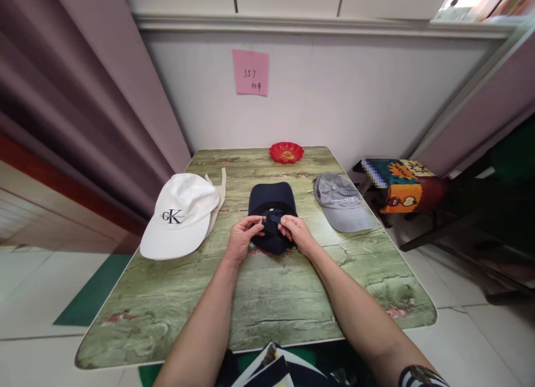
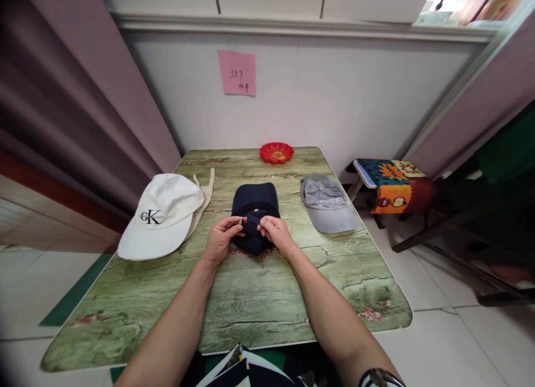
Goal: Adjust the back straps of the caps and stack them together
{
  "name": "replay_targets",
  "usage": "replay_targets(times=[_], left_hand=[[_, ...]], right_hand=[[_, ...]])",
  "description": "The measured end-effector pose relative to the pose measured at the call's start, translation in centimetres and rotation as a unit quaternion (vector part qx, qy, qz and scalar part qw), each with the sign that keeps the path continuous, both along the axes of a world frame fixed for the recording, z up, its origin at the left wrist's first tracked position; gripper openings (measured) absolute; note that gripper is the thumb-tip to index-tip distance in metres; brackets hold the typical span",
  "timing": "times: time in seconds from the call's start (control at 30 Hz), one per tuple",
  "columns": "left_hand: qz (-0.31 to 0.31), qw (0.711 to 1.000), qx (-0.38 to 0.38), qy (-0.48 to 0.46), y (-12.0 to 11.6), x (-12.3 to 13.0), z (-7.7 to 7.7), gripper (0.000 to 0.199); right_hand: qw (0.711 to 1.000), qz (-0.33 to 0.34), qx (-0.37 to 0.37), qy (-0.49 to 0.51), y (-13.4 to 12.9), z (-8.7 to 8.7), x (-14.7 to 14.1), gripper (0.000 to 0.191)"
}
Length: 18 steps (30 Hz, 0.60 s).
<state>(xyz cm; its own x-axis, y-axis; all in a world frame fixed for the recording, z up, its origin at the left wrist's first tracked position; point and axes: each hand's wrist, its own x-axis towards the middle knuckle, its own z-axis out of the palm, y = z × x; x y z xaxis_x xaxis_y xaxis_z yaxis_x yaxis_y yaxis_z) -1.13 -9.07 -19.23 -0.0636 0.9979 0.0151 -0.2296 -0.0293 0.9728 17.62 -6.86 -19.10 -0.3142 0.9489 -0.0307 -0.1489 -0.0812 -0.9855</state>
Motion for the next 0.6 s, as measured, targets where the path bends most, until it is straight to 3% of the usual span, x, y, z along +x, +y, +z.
replay_targets(times=[0.13, 0.33, 0.6], left_hand=[[-0.014, 1.000, -0.007, -0.018, 0.00, -0.08, -0.19, 0.034], [-0.037, 0.998, -0.026, -0.046, -0.06, 0.01, -0.06, 0.034], [-0.017, 1.000, 0.005, 0.026, -0.29, 0.73, 0.15, 0.035]], right_hand=[[1.000, 0.015, 0.010, -0.010, -0.17, -0.10, 0.03, 0.036], [0.997, -0.043, 0.049, -0.045, -0.17, -0.07, -0.21, 0.038], [0.996, -0.048, 0.051, -0.052, -0.20, 0.06, -0.45, 0.037]])
